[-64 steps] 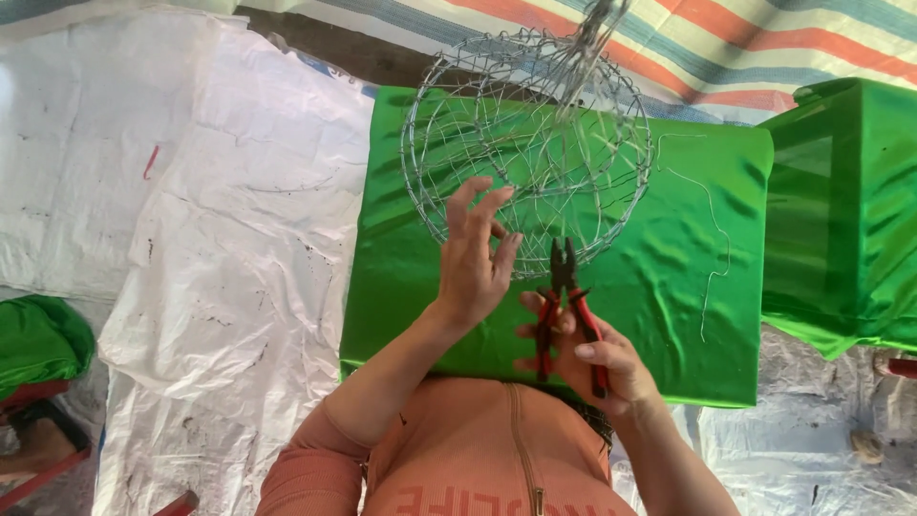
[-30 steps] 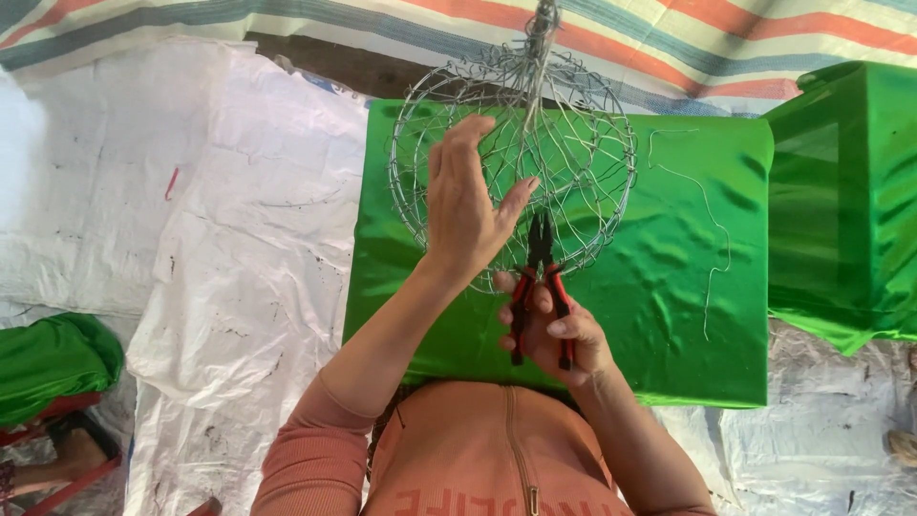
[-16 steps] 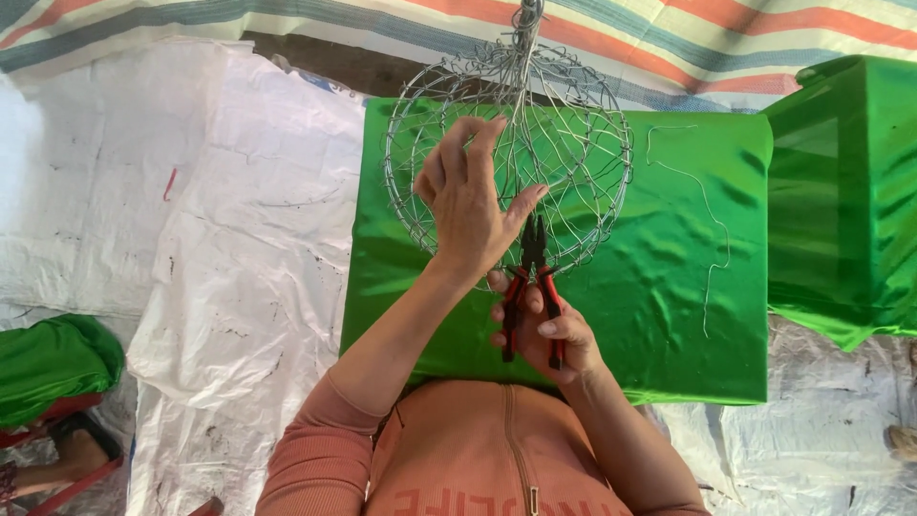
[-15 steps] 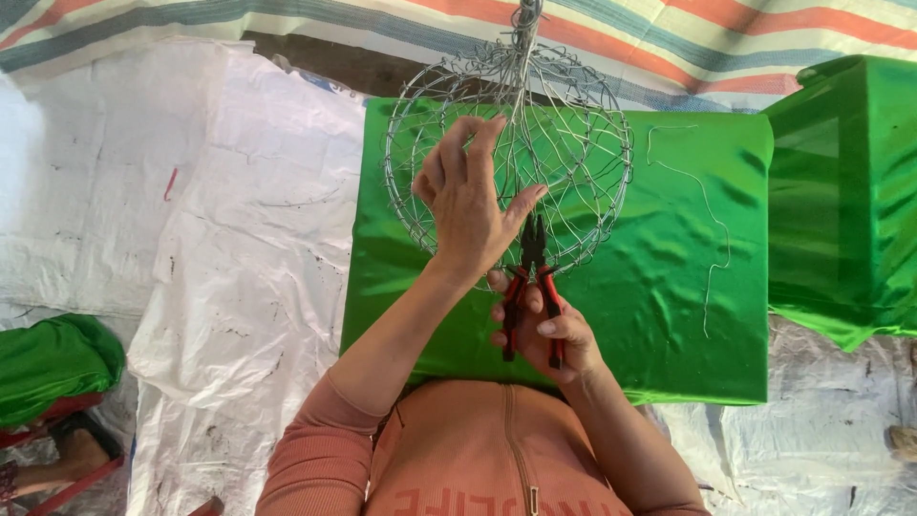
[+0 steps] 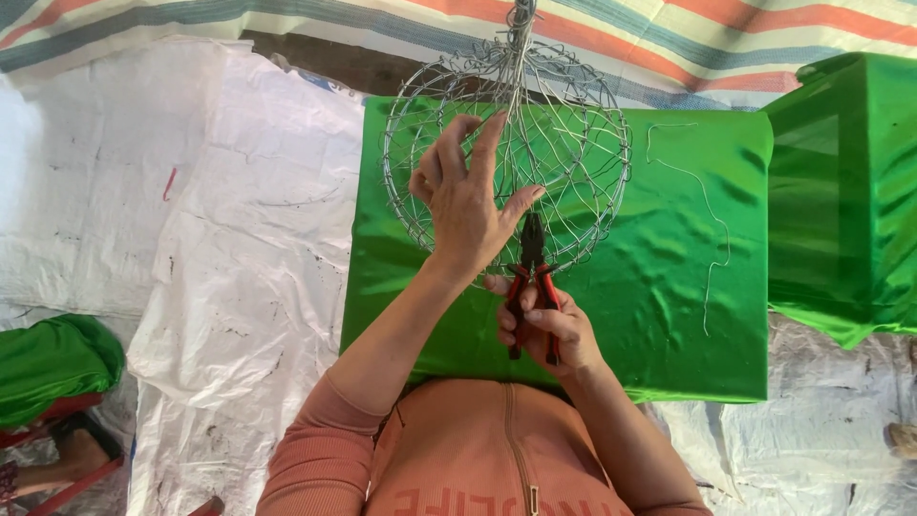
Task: The person uses pliers to cut and bend thin metal wires while assembling a spherical wire mesh basket. They repeatedly cut wire ends, twist connections, and adjust the mesh structure by hand to maintain the basket's shape.
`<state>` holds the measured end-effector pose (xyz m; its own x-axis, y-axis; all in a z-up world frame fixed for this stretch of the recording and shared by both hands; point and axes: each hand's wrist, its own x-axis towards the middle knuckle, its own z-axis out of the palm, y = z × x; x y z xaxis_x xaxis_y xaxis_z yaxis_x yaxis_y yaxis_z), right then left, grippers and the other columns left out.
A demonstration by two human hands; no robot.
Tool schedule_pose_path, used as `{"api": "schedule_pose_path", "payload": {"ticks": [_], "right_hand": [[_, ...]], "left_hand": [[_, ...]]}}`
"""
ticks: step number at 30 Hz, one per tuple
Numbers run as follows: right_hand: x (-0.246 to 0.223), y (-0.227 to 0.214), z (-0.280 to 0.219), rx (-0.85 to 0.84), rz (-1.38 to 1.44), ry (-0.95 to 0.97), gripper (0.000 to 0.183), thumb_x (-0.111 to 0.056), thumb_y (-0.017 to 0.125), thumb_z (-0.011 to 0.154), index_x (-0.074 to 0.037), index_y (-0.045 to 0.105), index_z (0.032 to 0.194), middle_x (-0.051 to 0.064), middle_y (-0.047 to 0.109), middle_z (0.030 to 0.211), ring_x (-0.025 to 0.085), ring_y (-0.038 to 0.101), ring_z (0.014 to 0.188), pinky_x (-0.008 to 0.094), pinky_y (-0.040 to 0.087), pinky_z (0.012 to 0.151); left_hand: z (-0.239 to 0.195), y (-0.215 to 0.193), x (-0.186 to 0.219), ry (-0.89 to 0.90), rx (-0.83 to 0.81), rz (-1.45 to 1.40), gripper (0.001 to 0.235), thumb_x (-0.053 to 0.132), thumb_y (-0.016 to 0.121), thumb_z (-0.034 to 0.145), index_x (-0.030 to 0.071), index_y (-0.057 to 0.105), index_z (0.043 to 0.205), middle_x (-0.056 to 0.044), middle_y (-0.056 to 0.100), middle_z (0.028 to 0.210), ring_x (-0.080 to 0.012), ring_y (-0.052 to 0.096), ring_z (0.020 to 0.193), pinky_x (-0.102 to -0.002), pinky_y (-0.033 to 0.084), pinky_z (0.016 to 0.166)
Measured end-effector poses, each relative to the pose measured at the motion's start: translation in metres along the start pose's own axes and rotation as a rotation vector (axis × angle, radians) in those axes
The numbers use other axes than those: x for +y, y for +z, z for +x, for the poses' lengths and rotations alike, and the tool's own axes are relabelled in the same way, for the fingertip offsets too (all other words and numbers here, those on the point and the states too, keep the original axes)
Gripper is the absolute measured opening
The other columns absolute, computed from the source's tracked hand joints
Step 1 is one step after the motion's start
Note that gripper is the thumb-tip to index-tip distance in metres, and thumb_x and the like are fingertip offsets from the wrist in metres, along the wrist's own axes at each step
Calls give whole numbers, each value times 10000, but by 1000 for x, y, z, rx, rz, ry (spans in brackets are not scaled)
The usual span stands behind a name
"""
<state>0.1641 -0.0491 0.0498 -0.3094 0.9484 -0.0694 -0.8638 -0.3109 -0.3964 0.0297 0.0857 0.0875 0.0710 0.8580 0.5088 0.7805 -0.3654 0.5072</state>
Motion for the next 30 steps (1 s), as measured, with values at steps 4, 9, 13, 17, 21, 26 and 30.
{"api": "schedule_pose_path", "payload": {"ticks": [4, 9, 13, 17, 21, 26, 30], "right_hand": [[-1, 2, 0, 29, -49, -6, 123, 99, 589, 770, 63, 585, 887, 414, 611, 1225, 343, 543, 739, 445, 427, 584], [-5, 3, -5, 62, -62, -3, 134, 90, 604, 751, 84, 607, 885, 395, 620, 1144, 349, 531, 718, 447, 427, 553], [-12, 11, -10, 59, -140, 38, 354, -18, 674, 798, 82, 612, 1132, 321, 619, 1259, 410, 616, 974, 464, 472, 676], [-31, 40, -23, 28, -456, 59, 489, -62, 730, 781, 155, 625, 1207, 285, 661, 1111, 328, 615, 828, 425, 494, 660], [-56, 26, -35, -101, -1214, -154, 504, 77, 748, 803, 35, 635, 1292, 281, 507, 1437, 455, 677, 1135, 552, 512, 909], [-99, -8, -28, 11, -1602, -41, 301, -77, 823, 788, 33, 699, 1039, 195, 619, 1280, 423, 562, 1334, 525, 427, 1099], [-129, 5, -8, 34, -1433, 194, 310, -68, 795, 812, 43, 723, 1092, 207, 620, 1332, 339, 683, 1124, 510, 507, 983]], "left_hand": [[-2, 3, -2, 11, -2, 26, 965, 531, 910, 838, 229, 375, 1582, -88, 352, 1463, -305, 325, 1194, -503, 182, 960], [-4, 5, -10, 26, -19, -14, 962, 484, 912, 868, 259, 360, 1623, -101, 360, 1482, -301, 332, 1220, -516, 204, 997], [-3, 2, -8, 13, -51, -38, 922, 507, 840, 936, 276, 301, 1649, -79, 311, 1505, -298, 314, 1259, -526, 193, 1031], [-2, 4, -10, -9, -20, -54, 910, 476, 834, 931, 277, 314, 1650, -55, 314, 1510, -294, 300, 1268, -510, 167, 1037], [-1, 8, -10, -15, -4, -65, 1055, 485, 962, 796, 285, 356, 1635, -74, 354, 1489, -297, 322, 1216, -500, 178, 1020], [-4, 2, 0, -41, -34, -19, 1019, 380, 979, 784, 286, 390, 1610, -58, 353, 1488, -275, 314, 1213, -476, 211, 997], [-23, 16, -10, 41, 64, -191, 959, 262, 910, 829, 253, 366, 1618, -158, 306, 1567, -344, 323, 1347, -494, 223, 1146]]}}
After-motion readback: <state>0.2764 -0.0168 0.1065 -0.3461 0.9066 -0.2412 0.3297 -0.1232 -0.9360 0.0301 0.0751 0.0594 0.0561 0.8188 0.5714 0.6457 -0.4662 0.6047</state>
